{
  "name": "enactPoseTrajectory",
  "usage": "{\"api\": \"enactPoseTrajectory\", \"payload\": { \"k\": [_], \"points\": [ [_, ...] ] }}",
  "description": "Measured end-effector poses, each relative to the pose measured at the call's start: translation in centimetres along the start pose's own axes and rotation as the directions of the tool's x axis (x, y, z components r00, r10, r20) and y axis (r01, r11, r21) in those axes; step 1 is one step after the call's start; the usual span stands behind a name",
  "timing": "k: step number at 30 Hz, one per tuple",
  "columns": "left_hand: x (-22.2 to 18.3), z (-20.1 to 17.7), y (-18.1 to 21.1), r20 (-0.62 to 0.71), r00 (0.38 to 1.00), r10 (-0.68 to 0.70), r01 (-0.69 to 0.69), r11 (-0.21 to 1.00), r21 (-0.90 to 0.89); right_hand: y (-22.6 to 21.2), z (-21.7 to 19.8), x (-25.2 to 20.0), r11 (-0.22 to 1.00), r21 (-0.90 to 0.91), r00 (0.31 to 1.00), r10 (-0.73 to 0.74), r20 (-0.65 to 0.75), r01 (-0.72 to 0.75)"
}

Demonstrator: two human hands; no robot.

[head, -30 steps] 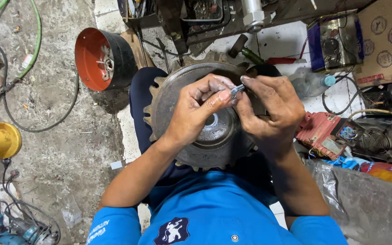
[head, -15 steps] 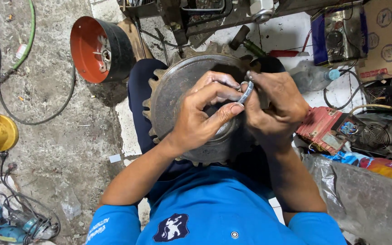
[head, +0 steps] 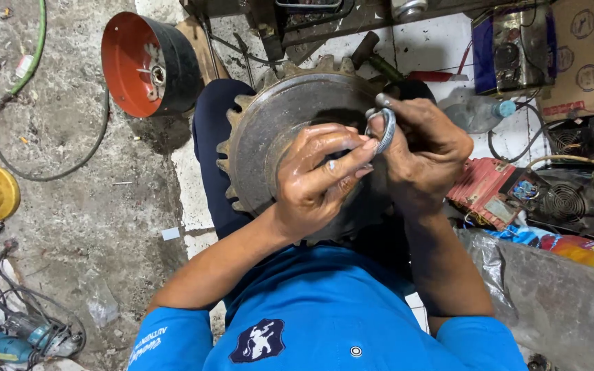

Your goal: Cleaning and measuring the bore of a large metal sprocket using a rag, liquid, and a vernier caliper.

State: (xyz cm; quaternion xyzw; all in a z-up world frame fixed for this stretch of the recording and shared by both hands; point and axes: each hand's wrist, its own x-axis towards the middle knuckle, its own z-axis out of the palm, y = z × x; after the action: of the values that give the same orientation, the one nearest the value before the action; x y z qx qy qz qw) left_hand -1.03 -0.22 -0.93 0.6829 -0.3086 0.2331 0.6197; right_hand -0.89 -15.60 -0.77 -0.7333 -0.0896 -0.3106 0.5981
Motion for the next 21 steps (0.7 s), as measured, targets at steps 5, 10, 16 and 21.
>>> {"api": "enactPoseTrajectory", "payload": {
  "k": [5,10,16,21],
  "points": [
    [0.2,0.1,-0.6,0.001,0.999,0.042,-0.042,0.997,0.057,1.1,-0.2,-1.0,0.998,0.055,0.998,0.037,0.045,-0.039],
    [0.9,-0.9,-0.4,0.036,0.998,-0.052,0.052,0.999,0.009,1.7,-0.8,-1.5,0.989,0.103,0.992,0.096,0.078,-0.104],
    [1.1,-0.9,-0.6,0.100,0.980,-0.174,0.186,0.974,-0.128,0.9,-0.4,-1.1,0.998,0.049,0.995,0.025,0.098,-0.030],
    [1.1,-0.5,-1.0,0.080,0.935,-0.345,0.353,0.900,-0.256,-0.7,0.2,-0.7,0.998,0.018,0.988,-0.066,0.137,0.064]
  ]
}}
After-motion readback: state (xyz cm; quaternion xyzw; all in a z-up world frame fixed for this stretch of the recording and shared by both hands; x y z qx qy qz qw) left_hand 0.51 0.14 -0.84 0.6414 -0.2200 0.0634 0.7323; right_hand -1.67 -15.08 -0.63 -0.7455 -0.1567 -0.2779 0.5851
